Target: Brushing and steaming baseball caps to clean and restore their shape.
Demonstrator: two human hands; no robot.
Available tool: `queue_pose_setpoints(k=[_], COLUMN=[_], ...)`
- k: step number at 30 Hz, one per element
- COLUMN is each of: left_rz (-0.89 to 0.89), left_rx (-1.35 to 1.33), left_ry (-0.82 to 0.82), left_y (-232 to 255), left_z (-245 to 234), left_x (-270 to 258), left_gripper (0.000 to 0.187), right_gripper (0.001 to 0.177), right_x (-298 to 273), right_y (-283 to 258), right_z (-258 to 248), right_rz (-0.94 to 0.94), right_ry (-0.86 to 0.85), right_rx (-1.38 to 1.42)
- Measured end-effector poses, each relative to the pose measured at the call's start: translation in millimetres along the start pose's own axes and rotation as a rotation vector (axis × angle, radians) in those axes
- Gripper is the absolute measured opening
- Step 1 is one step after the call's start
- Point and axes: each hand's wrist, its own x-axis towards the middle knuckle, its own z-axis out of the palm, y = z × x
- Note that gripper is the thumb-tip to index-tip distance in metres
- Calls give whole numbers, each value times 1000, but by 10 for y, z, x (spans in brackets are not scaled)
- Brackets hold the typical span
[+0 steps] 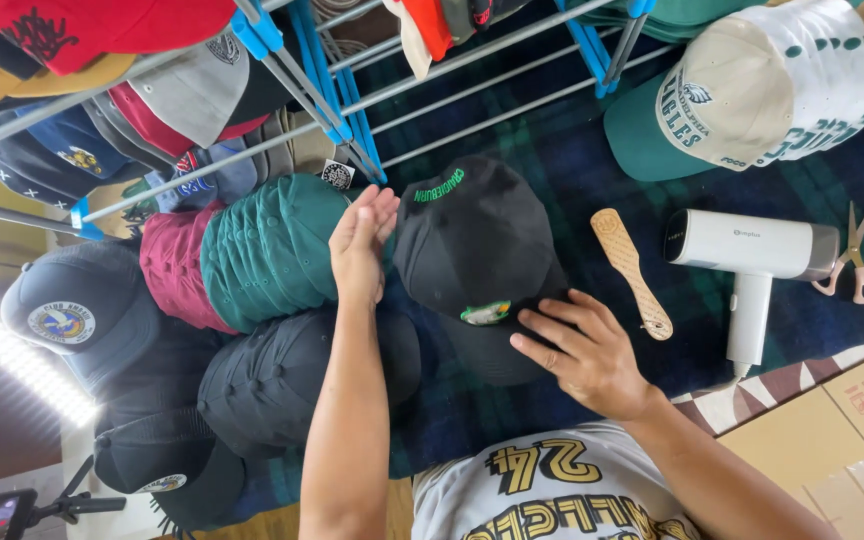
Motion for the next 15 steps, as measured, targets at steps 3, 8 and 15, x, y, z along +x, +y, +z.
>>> queue_pose_setpoints(k=[3,8,15], left_rz=[109,333,391], left_rx=[25,450,416], left_ry=[-71,-294,-360], left_y=[138,484,419], left_z=[158,272,345], left_x=[-245,-359,-290], left_gripper=[46,59,88], right_gripper=[32,51,89], right_x=[-76,-132,887], right_y=[-61,304,798], right_z=[86,7,192], right_rz=[77,129,255], right_ry=[-24,-163,-175], right_rx=[-1,243,587])
